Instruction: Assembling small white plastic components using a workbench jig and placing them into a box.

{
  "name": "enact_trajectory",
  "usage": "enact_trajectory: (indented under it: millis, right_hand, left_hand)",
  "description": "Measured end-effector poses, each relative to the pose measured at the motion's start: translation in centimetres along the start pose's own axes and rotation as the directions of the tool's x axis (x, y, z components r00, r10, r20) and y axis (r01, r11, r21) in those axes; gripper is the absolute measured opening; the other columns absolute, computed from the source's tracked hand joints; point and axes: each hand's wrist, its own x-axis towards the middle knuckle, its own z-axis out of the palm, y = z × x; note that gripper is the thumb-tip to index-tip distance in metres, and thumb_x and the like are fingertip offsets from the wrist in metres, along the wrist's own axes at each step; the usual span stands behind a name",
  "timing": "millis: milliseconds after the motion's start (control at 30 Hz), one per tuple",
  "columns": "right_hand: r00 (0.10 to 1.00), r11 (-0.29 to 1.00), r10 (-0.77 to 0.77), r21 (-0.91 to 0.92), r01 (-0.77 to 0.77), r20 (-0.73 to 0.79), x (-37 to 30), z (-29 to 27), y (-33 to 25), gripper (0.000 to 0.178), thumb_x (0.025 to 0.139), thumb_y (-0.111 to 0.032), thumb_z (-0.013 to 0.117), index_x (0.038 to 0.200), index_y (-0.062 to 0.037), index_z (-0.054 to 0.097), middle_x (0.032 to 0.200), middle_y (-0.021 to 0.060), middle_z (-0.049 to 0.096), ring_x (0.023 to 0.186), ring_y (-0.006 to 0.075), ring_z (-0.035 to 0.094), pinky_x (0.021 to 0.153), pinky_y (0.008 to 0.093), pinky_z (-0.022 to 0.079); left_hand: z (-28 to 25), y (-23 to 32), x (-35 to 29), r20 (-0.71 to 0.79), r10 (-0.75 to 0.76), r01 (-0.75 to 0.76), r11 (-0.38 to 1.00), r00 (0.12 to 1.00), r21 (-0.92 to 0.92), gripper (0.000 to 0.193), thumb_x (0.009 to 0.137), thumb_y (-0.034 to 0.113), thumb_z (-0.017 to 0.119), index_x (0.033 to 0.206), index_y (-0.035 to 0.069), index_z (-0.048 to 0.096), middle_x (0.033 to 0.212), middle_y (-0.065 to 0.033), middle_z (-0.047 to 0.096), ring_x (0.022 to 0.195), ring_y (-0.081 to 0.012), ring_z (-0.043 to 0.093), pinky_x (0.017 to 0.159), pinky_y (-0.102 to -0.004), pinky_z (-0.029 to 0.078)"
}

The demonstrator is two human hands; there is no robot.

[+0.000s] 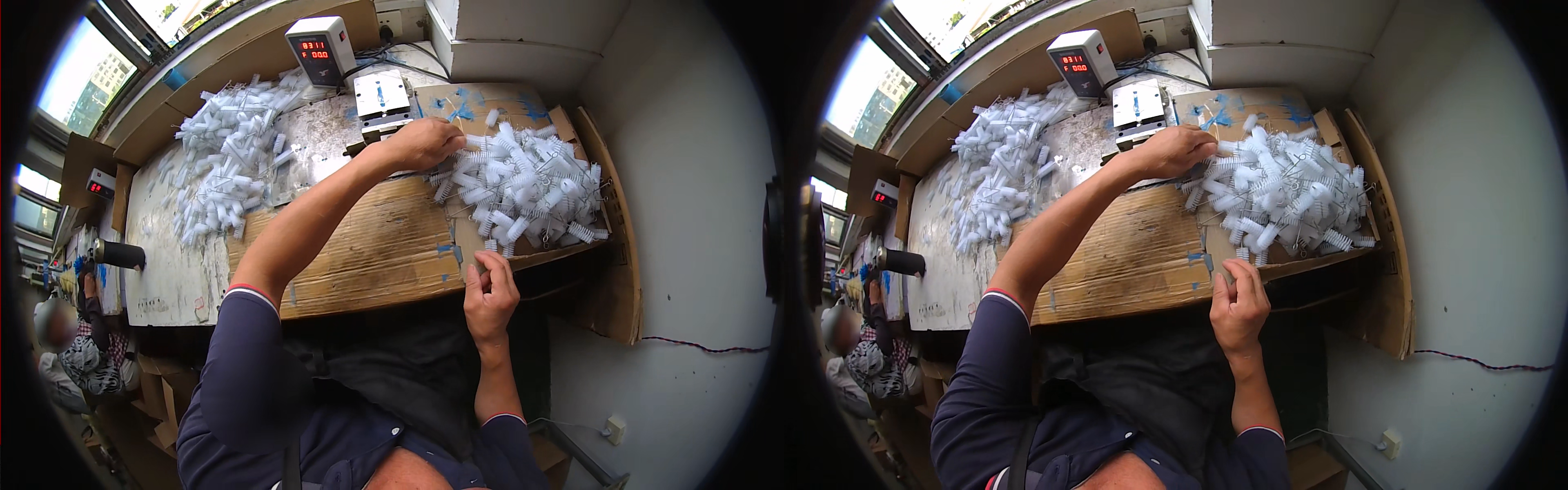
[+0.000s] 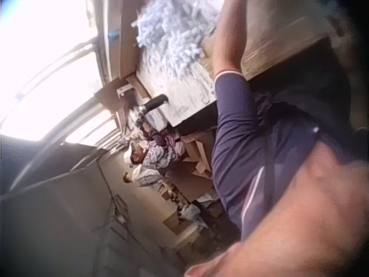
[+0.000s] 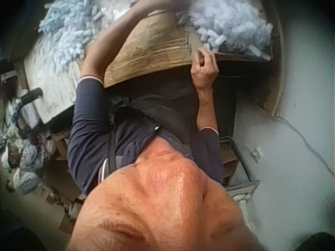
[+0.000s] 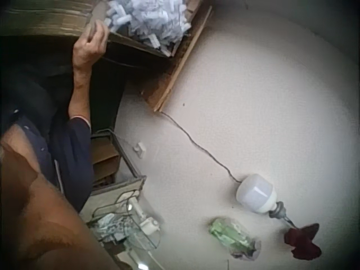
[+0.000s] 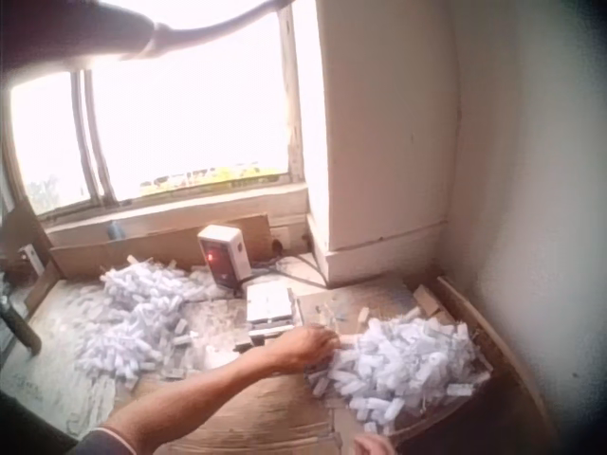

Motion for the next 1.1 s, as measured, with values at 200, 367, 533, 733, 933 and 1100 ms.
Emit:
enact_trajectory:
  millis: [200,367,533,733,933,1100]
  right_hand:
    - [0.999,0.999,0.037,0.038,-0.038,0.028,-0.5,0.1,-0.7,0.024,0.088,0.005,0.074,0.111,0.0008,0.069,0.111,0.0124,0.070,0.062,0.0156,0.057,0.059,0.0279,0.051]
    - [0.994,0.996,0.016,0.089,-0.026,0.104,-0.7,1.4,-2.2,0.023,0.090,0.004,0.073,0.112,0.0008,0.068,0.110,0.0116,0.070,0.063,0.0147,0.056,0.060,0.0274,0.050]
    - [0.993,0.997,0.026,0.074,-0.034,0.115,-0.8,2.0,-3.2,0.022,0.091,0.003,0.072,0.112,0.0000,0.068,0.108,0.0103,0.070,0.064,0.0137,0.056,0.062,0.0288,0.050]
    - [0.995,1.000,-0.016,0.008,0.015,0.101,0.7,3.0,-3.1,0.019,0.092,0.000,0.072,0.110,-0.0003,0.069,0.103,0.0097,0.071,0.065,0.0154,0.058,0.062,0.0296,0.051]
    - [0.989,1.000,-0.010,0.000,0.010,0.145,2.3,6.2,-3.5,0.017,0.091,-0.004,0.074,0.108,-0.0007,0.071,0.093,0.0120,0.072,0.066,0.0210,0.065,0.064,0.0339,0.053]
    - [0.991,0.996,-0.084,-0.017,0.087,0.105,4.0,8.5,-4.0,0.016,0.091,-0.003,0.073,0.107,-0.0009,0.071,0.094,0.0125,0.071,0.066,0.0233,0.066,0.062,0.0353,0.053]
  left_hand:
    - [2.3,5.2,-7.3,-0.305,-0.110,0.118,0.993,0.946,0.007,0.049,0.103,0.039,0.061,0.137,0.003,0.058,0.132,-0.0206,0.059,0.128,-0.0364,0.057,0.108,-0.0470,0.047]
    - [4.2,7.7,-8.7,-0.397,0.019,0.029,0.993,0.918,0.116,0.058,0.091,0.035,0.075,0.138,0.004,0.056,0.134,-0.0195,0.058,0.126,-0.0373,0.056,0.110,-0.0470,0.043]
    - [5.4,6.0,-7.8,-0.436,0.194,-0.081,0.961,0.879,0.265,0.025,0.087,0.015,0.066,0.110,0.004,0.063,0.099,-0.0129,0.064,0.098,-0.0317,0.062,0.087,-0.0435,0.049]
    - [4.1,4.0,-13.2,-0.345,0.023,0.086,0.951,0.938,0.298,0.015,0.092,0.006,0.057,0.106,0.002,0.060,0.096,-0.0156,0.062,0.092,-0.0320,0.062,0.082,-0.0407,0.053]
    - [2.0,2.9,-18.7,-0.385,-0.078,0.186,0.950,0.919,0.250,0.043,0.086,0.012,0.070,0.127,0.004,0.061,0.108,-0.0141,0.065,0.103,-0.0319,0.063,0.090,-0.0431,0.053]
    - [0.0,3.8,-20.7,-0.342,-0.113,0.141,0.988,0.933,0.059,0.059,0.081,0.014,0.078,0.137,0.009,0.059,0.132,-0.0161,0.061,0.125,-0.0354,0.057,0.107,-0.0444,0.047]
